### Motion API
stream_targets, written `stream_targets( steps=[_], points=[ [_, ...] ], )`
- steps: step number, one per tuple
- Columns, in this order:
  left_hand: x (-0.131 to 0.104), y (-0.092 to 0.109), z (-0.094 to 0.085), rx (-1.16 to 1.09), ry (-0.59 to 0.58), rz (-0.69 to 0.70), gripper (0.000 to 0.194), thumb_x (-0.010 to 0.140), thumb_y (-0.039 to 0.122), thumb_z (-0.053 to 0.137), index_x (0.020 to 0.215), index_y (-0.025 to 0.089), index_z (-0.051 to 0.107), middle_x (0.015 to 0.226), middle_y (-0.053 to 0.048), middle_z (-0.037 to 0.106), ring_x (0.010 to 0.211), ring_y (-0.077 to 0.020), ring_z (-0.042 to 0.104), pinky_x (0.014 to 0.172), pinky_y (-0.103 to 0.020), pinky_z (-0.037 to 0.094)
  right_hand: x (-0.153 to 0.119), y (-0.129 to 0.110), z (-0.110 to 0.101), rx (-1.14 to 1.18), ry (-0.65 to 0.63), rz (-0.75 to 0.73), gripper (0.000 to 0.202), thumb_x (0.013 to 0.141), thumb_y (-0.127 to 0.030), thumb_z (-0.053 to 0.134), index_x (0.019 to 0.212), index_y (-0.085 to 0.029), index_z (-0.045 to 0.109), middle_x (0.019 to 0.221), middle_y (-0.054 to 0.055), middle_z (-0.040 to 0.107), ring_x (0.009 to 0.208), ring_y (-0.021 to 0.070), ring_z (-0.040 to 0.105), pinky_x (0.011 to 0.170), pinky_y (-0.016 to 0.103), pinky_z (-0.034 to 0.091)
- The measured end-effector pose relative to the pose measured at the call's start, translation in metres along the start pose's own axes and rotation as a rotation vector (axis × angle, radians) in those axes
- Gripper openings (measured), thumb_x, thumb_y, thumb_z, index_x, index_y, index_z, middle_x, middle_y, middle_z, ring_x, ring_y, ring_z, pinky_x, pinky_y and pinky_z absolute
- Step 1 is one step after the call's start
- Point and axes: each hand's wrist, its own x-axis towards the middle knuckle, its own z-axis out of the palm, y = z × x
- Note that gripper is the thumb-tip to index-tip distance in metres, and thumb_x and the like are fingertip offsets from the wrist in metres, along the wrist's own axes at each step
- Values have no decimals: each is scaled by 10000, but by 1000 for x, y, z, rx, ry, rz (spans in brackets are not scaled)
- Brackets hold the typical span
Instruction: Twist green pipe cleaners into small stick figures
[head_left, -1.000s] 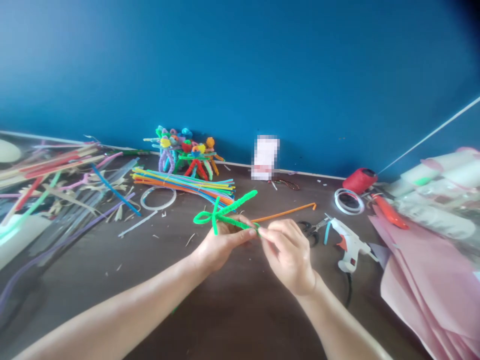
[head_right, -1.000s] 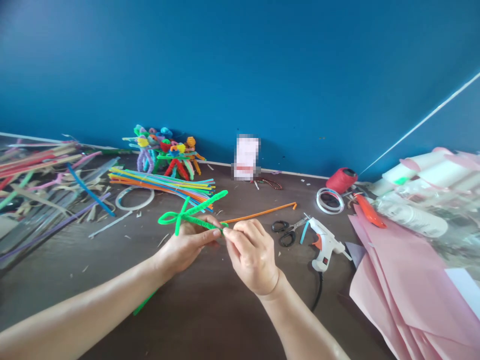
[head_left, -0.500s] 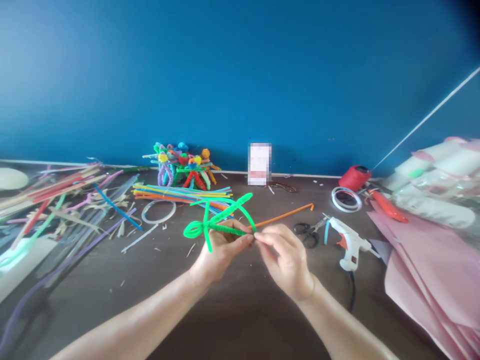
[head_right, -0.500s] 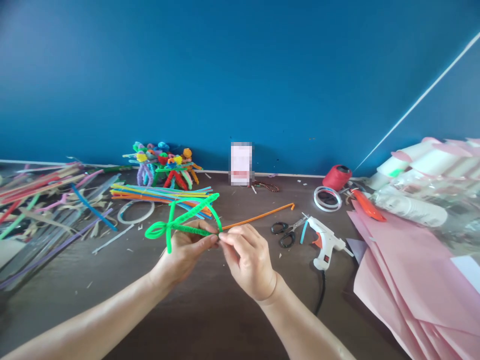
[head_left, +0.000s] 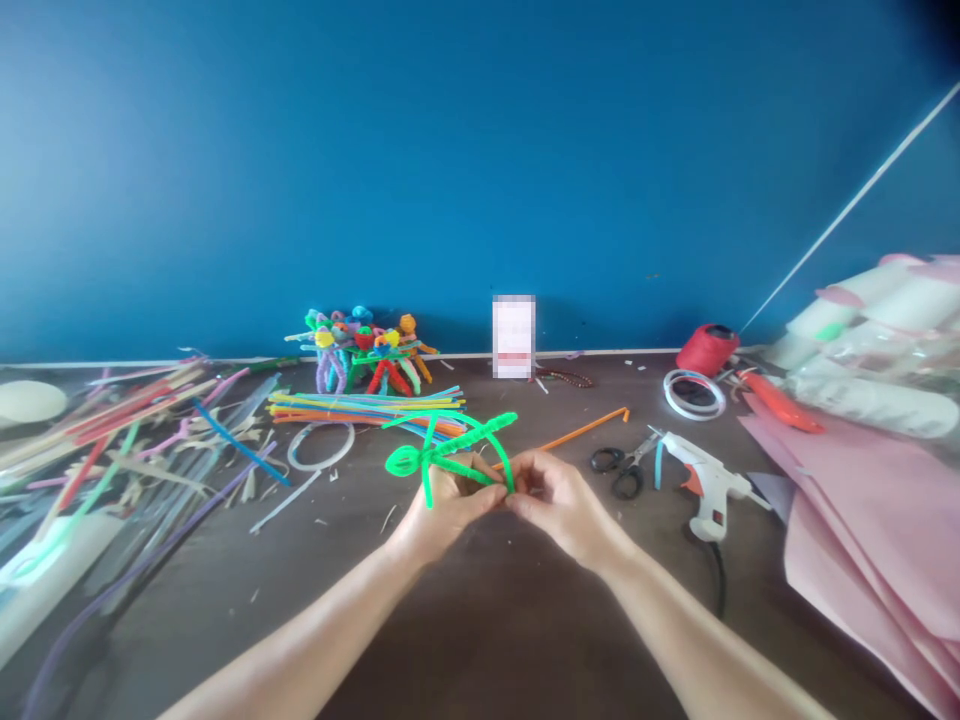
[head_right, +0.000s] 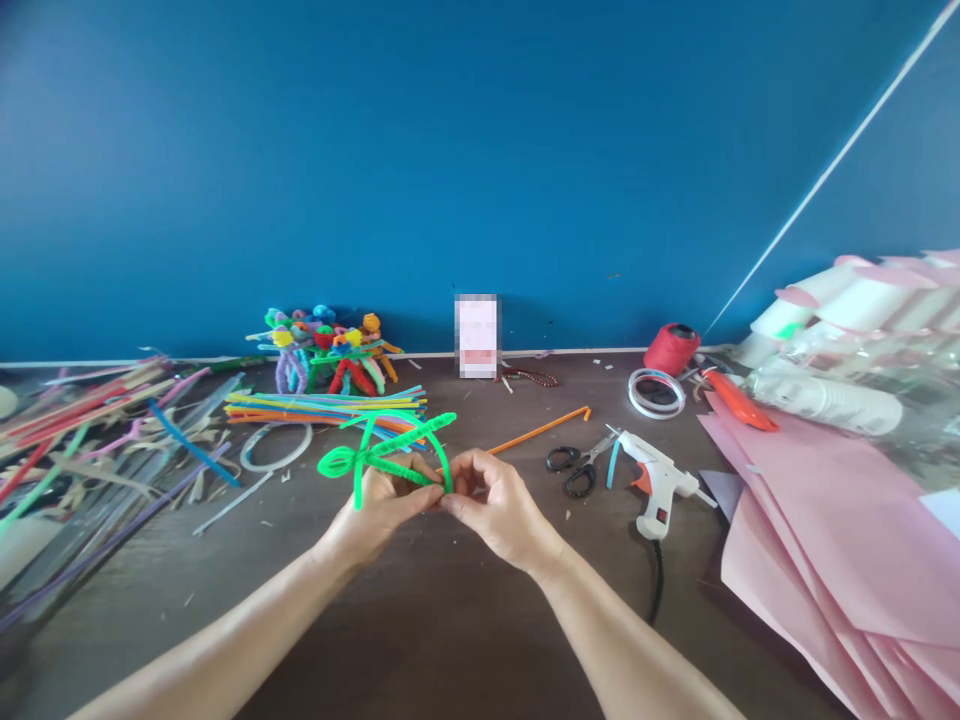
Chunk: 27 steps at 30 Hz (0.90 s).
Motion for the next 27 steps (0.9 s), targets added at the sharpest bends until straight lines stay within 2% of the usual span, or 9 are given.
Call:
stream_targets(
  steps=[9,14,16,20,23,27],
  points=[
    [-3,-4,6,-105,-36,-37,135,649,258,661,639,159,570,594,6,584,550,-115,535,553,-240,424,0,5,5,382,-48,127,230,659,-231,644,739,-204,430,666,-51,490,637,113,547,504,193,406],
    [-4,-4,8,-151,-62,-34,129,673,253,643,648,168,549,588,9,594,551,-130,557,560,-265,446,0,8,5,457,-53,140,217,667,-187,632,769,-203,441,684,-46,484,641,110,544,495,188,404],
    [-4,-6,8,-137,-53,-43,131,678,254,638,650,167,544,593,5,596,566,-141,570,570,-274,450,0,8,5,423,-40,129,206,672,-186,625,774,-202,447,671,-49,475,631,108,533,496,191,409],
    [-2,-12,7,-101,63,-54,131,644,230,666,659,155,559,609,11,587,589,-127,561,590,-255,449,1,8,7,200,39,60,163,684,-188,608,726,-191,451,640,-47,477,610,108,520,518,206,423],
    [-1,-16,8,-151,112,-85,149,629,227,679,658,139,562,620,8,588,594,-113,551,603,-245,453,2,10,9,-5,134,-24,101,697,-150,575,701,-180,478,641,-38,494,601,104,512,563,216,438],
    [0,-19,10,-249,132,-129,172,616,224,691,679,126,564,635,4,596,593,-98,554,605,-230,457,-1,12,11,-203,181,-78,49,731,-144,526,762,-182,519,697,-9,554,643,125,542,639,253,460]
  ],
)
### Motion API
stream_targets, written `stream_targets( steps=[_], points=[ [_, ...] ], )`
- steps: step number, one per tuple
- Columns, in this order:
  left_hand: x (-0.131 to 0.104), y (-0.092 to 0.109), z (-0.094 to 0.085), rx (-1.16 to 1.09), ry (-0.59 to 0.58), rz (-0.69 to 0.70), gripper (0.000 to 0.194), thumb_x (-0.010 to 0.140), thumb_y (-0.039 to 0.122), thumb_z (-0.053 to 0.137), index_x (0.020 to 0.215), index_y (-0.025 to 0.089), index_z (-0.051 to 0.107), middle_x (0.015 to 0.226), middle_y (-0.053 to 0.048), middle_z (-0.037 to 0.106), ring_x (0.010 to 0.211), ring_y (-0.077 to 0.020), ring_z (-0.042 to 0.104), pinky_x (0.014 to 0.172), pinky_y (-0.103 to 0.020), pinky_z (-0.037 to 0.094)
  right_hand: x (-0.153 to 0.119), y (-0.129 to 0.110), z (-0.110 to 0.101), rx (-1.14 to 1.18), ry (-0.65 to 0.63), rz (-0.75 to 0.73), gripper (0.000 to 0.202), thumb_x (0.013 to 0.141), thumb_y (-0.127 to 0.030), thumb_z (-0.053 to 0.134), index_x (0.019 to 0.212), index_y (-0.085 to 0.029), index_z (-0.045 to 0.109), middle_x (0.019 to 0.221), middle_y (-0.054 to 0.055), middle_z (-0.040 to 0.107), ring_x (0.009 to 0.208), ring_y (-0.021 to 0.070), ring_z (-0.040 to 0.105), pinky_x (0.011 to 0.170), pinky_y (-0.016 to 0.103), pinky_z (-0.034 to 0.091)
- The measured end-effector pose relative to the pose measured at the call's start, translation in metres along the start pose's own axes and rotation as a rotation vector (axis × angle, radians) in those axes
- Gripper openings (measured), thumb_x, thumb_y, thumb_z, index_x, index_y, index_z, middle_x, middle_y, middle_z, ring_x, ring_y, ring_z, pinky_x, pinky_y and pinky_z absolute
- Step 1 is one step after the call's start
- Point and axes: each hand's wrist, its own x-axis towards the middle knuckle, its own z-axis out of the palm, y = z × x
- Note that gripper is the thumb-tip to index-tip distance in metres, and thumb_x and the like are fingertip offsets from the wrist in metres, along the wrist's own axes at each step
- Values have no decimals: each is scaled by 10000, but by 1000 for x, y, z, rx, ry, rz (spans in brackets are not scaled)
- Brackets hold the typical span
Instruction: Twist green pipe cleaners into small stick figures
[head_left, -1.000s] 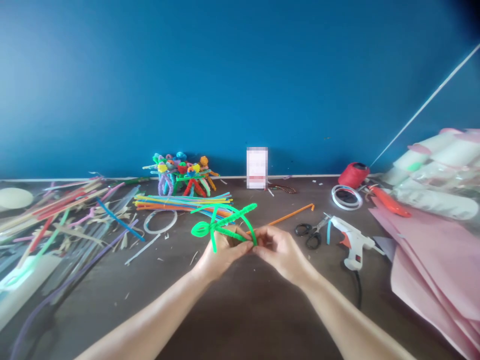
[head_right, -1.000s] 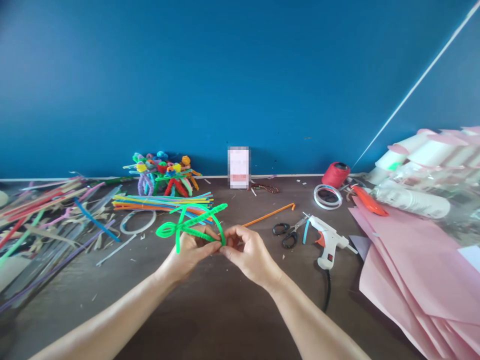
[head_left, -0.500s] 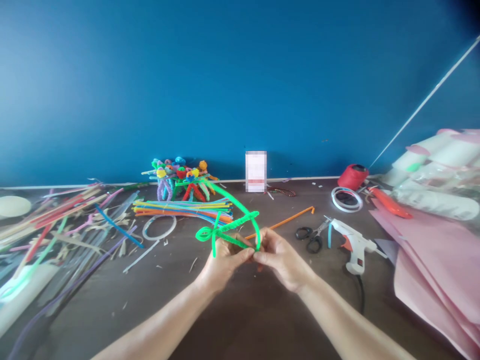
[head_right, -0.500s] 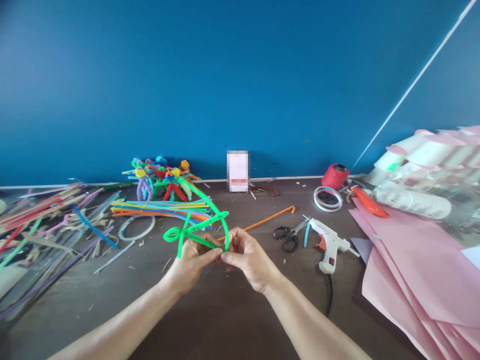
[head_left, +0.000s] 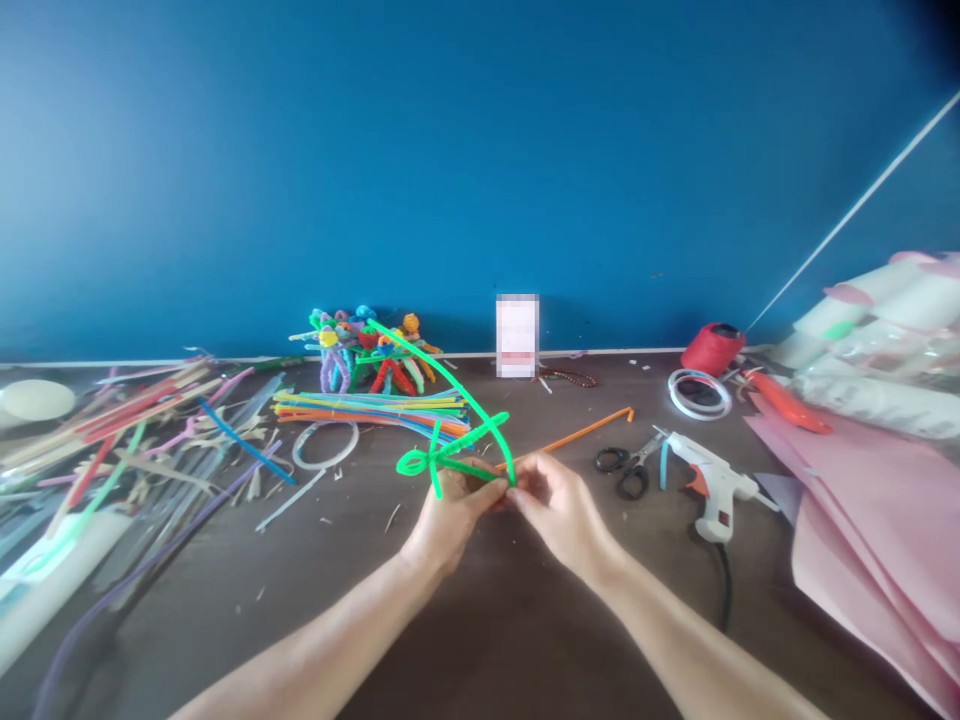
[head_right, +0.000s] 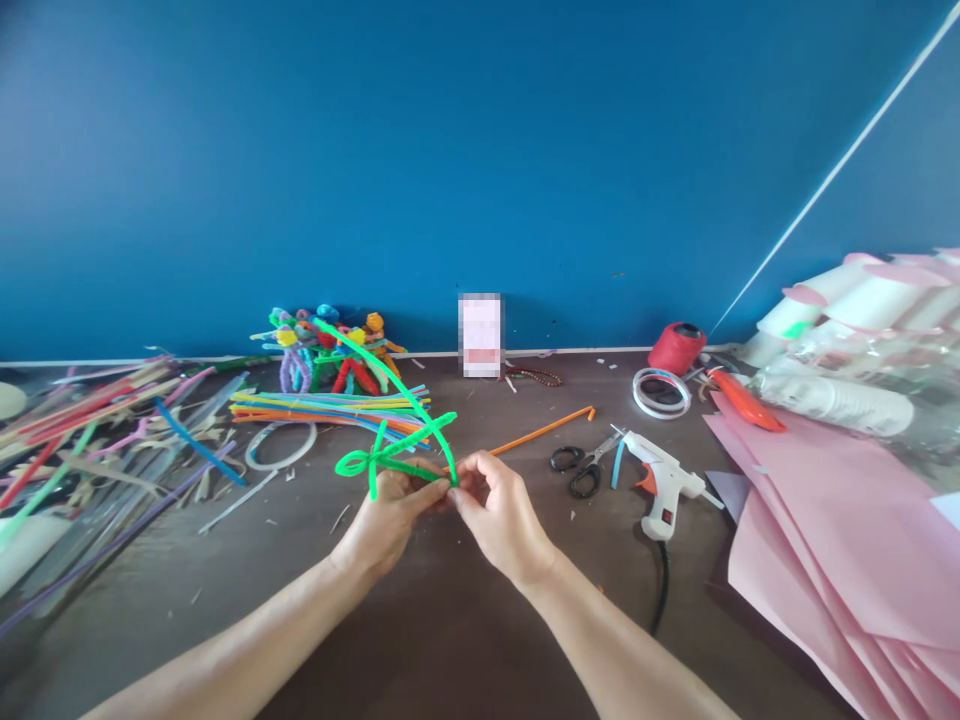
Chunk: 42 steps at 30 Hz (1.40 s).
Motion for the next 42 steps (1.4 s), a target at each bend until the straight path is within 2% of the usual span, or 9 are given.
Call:
stream_targets(
  steps=[5,11,16,20,23,27,30,33,42],
  points=[
    [1,0,-1,-48,4,-55,206,588,243,711,685,105,594,653,-21,613,590,-101,560,589,-221,459,-3,-4,-1,-216,34,-117,84,741,-115,513,737,-188,554,730,10,579,664,134,557,648,247,448],
    [3,3,-3,-96,-4,-131,234,540,253,743,647,121,582,589,4,583,574,-102,553,577,-220,448,-3,-3,-1,-254,50,-302,130,787,-121,488,774,-195,594,735,19,555,687,130,552,662,242,445],
    [6,9,-7,-60,-115,-188,251,535,280,744,639,114,587,559,5,567,549,-93,528,584,-221,426,-2,-1,-6,-333,-23,-415,187,812,-111,455,846,-208,611,771,34,546,706,126,540,654,240,446],
    [7,14,-6,-46,-75,-169,277,511,302,747,634,111,589,573,6,564,551,-97,519,586,-230,413,-1,-4,-10,-424,-66,-470,220,823,-114,442,912,-209,619,775,45,559,724,138,533,675,263,439],
    [5,16,-3,20,-16,-72,268,522,310,732,631,115,585,562,15,554,537,-92,496,552,-219,389,-1,-5,-8,-350,-45,-418,172,806,-152,486,904,-198,620,788,43,564,730,138,541,686,262,442],
    [2,12,-1,180,65,118,194,568,264,698,643,125,584,542,25,537,535,-93,476,524,-209,362,-2,-4,0,-200,46,-215,57,765,-170,530,755,-178,585,726,13,561,654,118,546,625,226,446],
    [0,7,0,217,64,178,144,600,232,676,650,129,588,590,9,563,595,-113,509,571,-219,383,-3,-3,4,-144,77,-77,31,727,-162,550,737,-179,526,672,-13,556,587,107,528,561,207,438],
    [0,2,1,149,59,169,126,625,230,660,657,137,581,610,10,568,620,-117,520,591,-223,392,-3,-3,4,-126,68,-32,49,713,-177,558,741,-179,518,641,-24,556,561,106,523,536,202,431],
    [-1,2,1,-9,-4,27,169,625,246,679,676,126,571,610,10,569,594,-97,515,600,-222,414,-2,-5,-2,-260,58,-67,55,750,-199,534,734,-185,584,672,-4,617,600,114,563,594,209,439]
  ],
)
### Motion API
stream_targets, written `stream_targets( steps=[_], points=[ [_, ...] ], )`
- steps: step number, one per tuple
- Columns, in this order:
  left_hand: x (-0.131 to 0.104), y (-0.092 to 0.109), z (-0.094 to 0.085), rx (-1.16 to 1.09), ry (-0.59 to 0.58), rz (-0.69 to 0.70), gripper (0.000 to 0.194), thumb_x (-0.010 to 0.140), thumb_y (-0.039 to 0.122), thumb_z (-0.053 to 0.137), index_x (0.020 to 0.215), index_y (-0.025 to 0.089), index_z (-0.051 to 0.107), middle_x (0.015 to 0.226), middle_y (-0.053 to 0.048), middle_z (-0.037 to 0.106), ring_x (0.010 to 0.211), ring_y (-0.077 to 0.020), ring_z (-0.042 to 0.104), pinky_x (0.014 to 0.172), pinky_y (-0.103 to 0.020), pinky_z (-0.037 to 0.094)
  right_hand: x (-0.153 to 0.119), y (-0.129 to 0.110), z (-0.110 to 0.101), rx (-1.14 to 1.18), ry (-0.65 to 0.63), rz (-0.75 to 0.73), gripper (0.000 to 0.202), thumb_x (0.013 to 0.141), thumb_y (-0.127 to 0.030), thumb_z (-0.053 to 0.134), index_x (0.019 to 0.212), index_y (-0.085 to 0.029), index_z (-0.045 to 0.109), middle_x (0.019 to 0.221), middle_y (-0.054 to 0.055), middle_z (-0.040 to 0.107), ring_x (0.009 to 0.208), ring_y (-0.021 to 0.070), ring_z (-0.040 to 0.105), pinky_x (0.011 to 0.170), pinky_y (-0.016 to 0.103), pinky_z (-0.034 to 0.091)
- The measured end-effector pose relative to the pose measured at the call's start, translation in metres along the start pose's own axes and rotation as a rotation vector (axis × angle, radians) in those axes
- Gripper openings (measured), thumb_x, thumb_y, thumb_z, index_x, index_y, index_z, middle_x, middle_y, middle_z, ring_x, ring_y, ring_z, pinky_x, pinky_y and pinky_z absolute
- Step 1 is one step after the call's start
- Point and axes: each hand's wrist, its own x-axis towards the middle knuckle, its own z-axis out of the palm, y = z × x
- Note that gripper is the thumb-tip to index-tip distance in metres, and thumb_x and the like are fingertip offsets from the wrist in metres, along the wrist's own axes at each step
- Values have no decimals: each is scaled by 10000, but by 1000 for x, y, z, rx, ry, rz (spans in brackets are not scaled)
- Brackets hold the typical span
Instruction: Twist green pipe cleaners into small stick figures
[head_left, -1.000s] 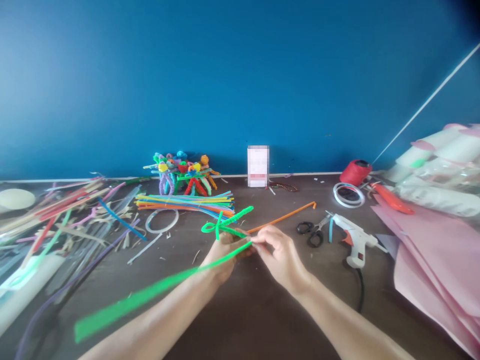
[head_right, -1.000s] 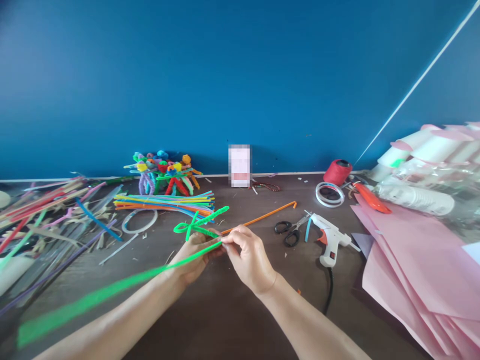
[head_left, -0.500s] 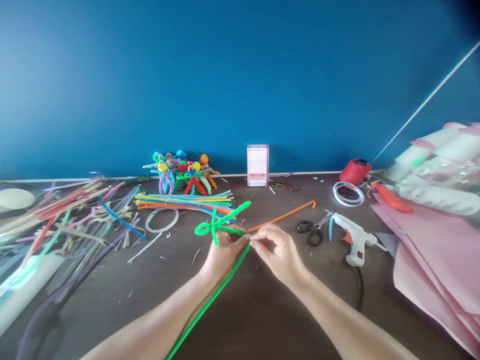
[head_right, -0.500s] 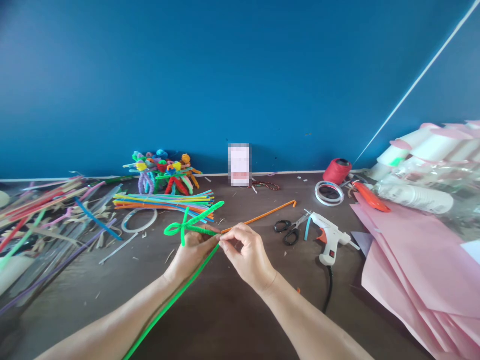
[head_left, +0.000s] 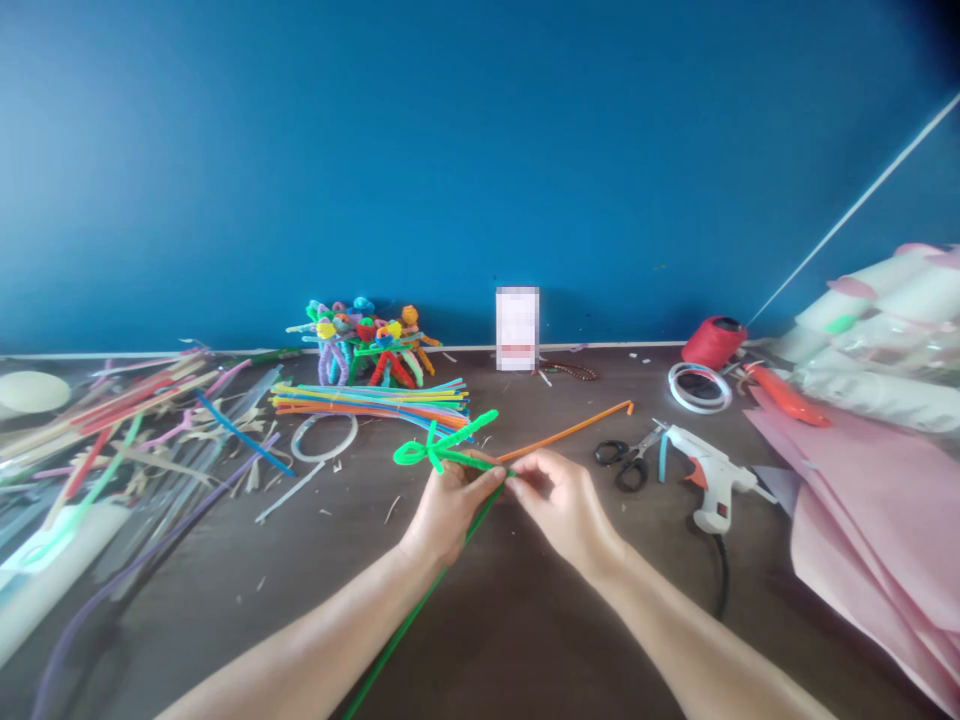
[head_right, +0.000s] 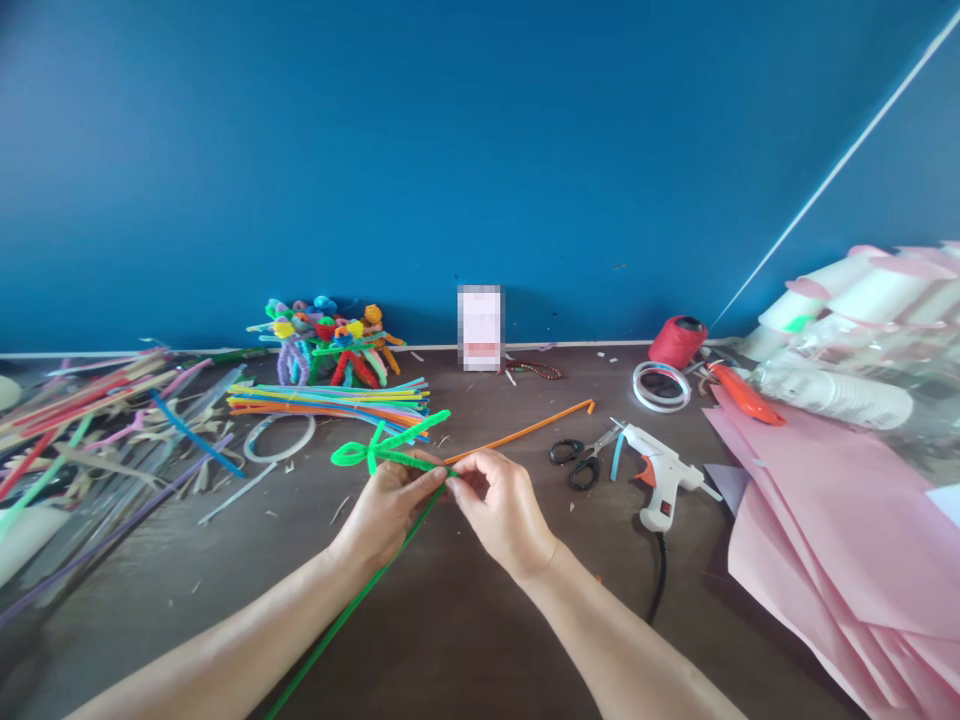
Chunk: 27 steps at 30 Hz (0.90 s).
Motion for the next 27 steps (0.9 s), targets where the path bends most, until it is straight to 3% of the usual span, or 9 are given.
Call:
stream_targets(
  steps=[5,13,16,27],
  points=[
    [-2,2,2,-29,27,0,179,575,231,716,658,125,598,615,6,592,609,-98,529,611,-211,417,0,-2,0,-50,41,-5,61,728,-177,526,702,-178,582,657,-2,615,580,116,556,582,216,438],
    [-1,6,-1,-81,71,-58,192,529,213,744,658,144,619,646,9,618,635,-102,549,635,-213,417,1,0,-1,105,39,21,100,747,-236,549,813,-175,593,723,16,637,628,136,586,600,234,467],
    [-1,5,-2,-74,72,-52,195,538,220,740,671,145,620,621,16,605,595,-89,535,609,-207,411,0,-1,-3,34,89,13,89,735,-265,572,738,-176,571,662,4,611,579,130,560,569,231,452],
    [-3,3,-4,74,51,102,160,588,256,702,673,146,624,647,-1,591,637,-113,520,586,-208,390,-3,-7,0,6,63,0,101,760,-219,525,759,-182,619,695,15,657,615,147,604,591,237,475]
  ],
)
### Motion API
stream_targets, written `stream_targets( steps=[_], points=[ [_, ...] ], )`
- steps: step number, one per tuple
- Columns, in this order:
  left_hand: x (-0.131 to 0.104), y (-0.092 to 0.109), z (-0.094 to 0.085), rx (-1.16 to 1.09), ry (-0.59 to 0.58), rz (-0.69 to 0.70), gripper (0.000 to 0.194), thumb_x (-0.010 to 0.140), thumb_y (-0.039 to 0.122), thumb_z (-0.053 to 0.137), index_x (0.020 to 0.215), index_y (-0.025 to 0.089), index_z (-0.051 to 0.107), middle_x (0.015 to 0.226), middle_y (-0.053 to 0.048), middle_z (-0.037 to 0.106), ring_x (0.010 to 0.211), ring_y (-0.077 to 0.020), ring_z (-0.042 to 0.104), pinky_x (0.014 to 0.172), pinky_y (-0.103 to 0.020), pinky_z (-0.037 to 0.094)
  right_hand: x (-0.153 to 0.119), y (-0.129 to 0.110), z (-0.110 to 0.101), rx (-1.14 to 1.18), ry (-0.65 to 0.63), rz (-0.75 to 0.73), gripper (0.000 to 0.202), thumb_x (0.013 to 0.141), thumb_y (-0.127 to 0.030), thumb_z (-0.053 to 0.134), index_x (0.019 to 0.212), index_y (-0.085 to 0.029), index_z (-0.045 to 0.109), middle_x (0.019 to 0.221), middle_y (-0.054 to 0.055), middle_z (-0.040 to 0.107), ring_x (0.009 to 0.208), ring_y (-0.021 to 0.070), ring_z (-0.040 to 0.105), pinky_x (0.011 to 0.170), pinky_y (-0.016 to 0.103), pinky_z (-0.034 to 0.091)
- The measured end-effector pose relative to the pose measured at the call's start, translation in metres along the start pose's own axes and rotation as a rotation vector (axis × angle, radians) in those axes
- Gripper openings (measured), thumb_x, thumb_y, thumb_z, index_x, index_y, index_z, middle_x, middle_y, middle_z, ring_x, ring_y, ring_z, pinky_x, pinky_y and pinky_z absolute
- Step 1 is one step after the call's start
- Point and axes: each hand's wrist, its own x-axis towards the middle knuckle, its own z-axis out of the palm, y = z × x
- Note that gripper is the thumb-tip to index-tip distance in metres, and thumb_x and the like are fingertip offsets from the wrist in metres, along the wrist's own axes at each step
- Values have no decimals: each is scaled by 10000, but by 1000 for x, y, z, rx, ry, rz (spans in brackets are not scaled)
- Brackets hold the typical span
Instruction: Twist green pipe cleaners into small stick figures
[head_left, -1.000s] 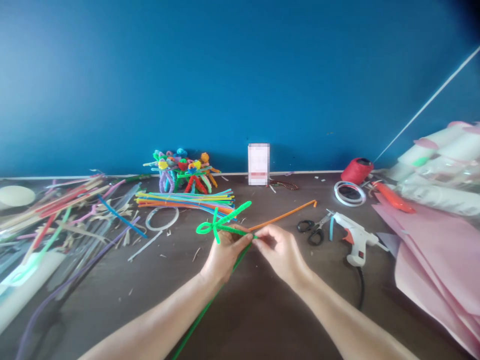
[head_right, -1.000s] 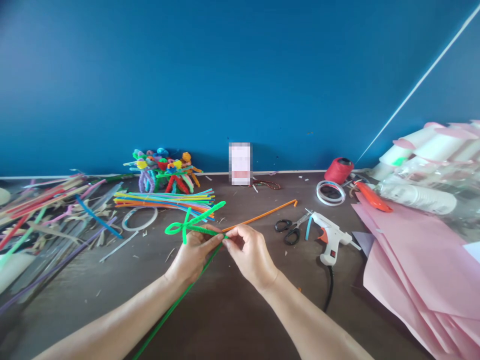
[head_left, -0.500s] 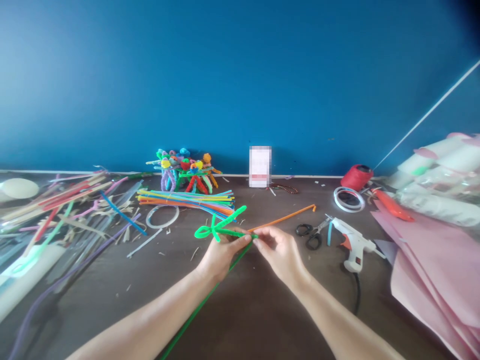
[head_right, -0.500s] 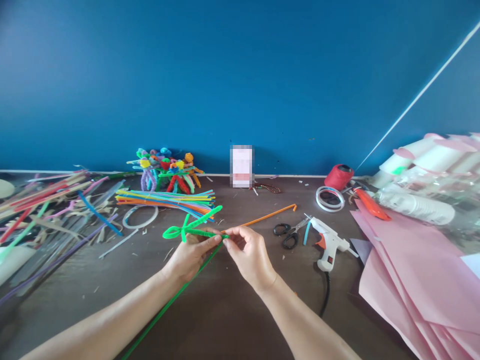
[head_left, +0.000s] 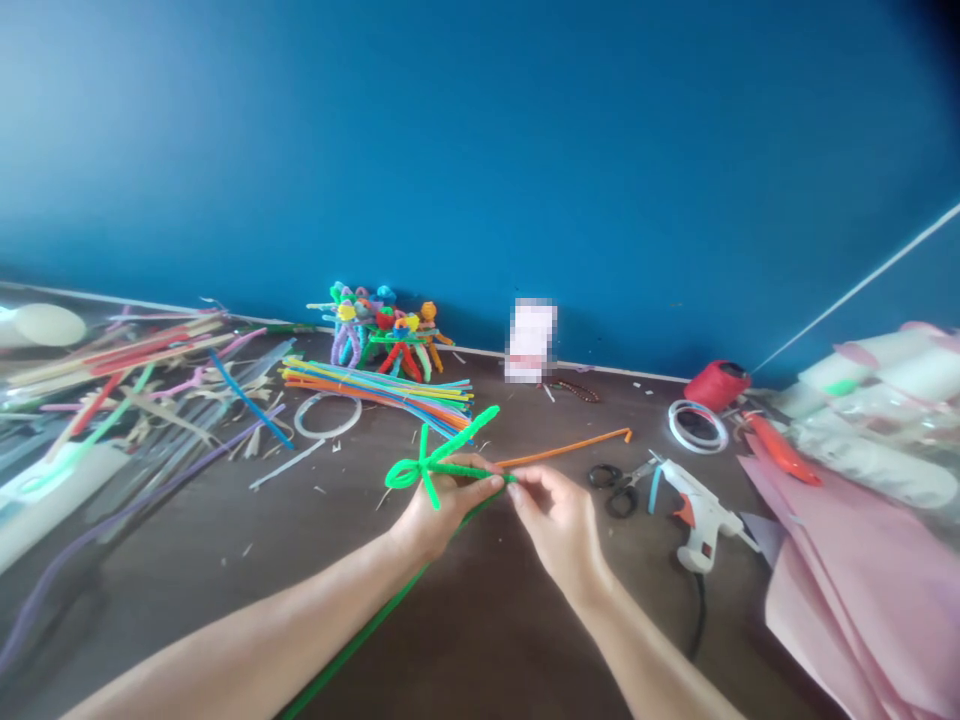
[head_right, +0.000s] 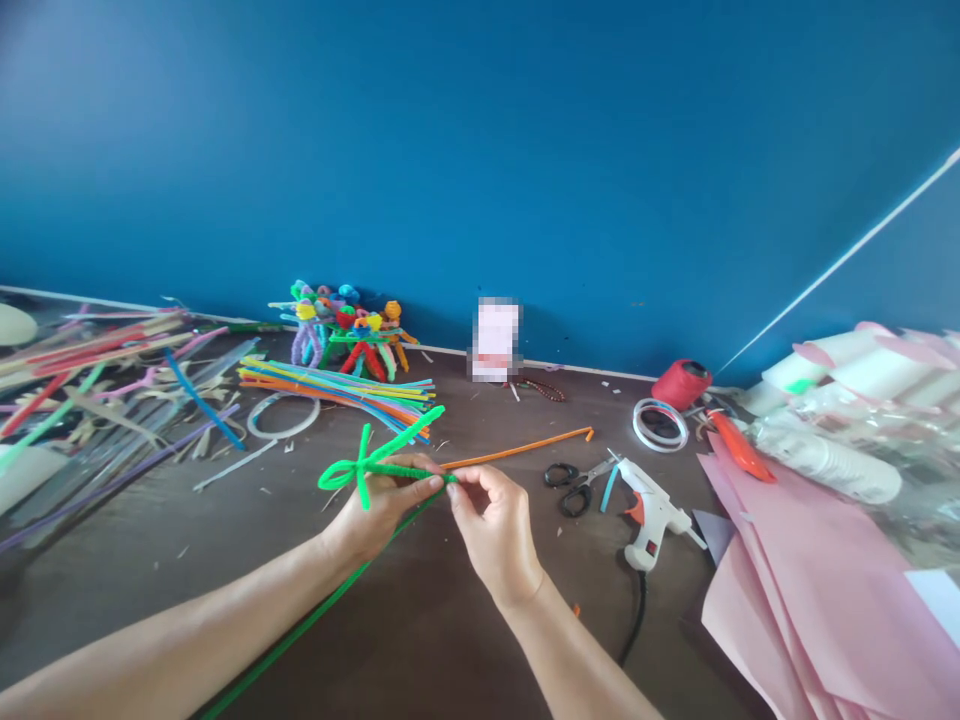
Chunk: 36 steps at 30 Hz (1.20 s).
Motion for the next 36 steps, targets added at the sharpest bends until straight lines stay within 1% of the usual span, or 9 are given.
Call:
stream_targets(
  steps=[6,12,18,22,25,28,31,33,36],
  points=[
    [-2,5,2,46,-13,45,131,609,249,680,645,140,618,622,-12,582,624,-126,519,577,-218,396,0,-1,-2,-38,-22,-28,80,748,-206,516,737,-176,589,669,16,633,592,142,581,578,237,471],
    [-2,4,0,115,-37,96,110,620,251,668,653,149,646,614,-15,579,621,-132,510,566,-223,391,1,-4,-3,-72,-59,-41,88,746,-189,489,696,-181,560,625,0,595,553,126,548,556,222,453],
    [-2,5,0,128,-72,114,89,621,239,663,650,155,656,615,-20,574,613,-133,499,551,-221,378,1,-3,-4,-121,-93,-59,87,742,-180,481,664,-179,520,591,-16,548,534,112,516,547,211,434],
    [-3,5,1,82,-70,86,86,606,232,676,630,153,650,605,-19,580,597,-129,499,558,-220,380,0,-2,-5,-116,-108,-60,99,747,-187,483,653,-175,513,591,-12,537,540,110,501,552,217,432],
    [-1,3,1,-23,-62,50,102,588,227,694,624,146,643,608,-25,587,606,-130,508,568,-219,386,1,-1,-5,-35,-123,5,124,765,-227,489,670,-168,542,574,-10,544,521,109,504,521,217,440],
    [4,1,-1,-194,-27,-42,140,573,235,708,636,140,627,610,-16,588,586,-114,515,564,-216,390,2,1,-2,95,-181,99,131,760,-264,529,816,-157,582,605,-2,569,535,117,537,516,225,467],
    [7,-2,-3,-319,15,-119,176,562,247,720,643,135,611,592,1,574,541,-90,505,532,-205,373,2,2,1,161,-203,134,252,742,-268,566,963,-150,538,624,-9,561,547,120,553,525,233,487],
    [8,-4,-4,-353,5,-163,192,558,254,724,647,133,604,587,2,571,527,-87,505,518,-204,365,3,2,2,155,-171,122,239,754,-272,553,957,-149,525,614,-12,552,537,115,548,524,231,488],
    [8,-6,-5,-352,-39,-189,196,569,264,720,654,133,603,586,1,572,526,-89,508,513,-203,364,3,1,1,139,-134,117,183,772,-296,528,878,-149,545,630,5,569,536,113,547,509,225,489]
  ],
)
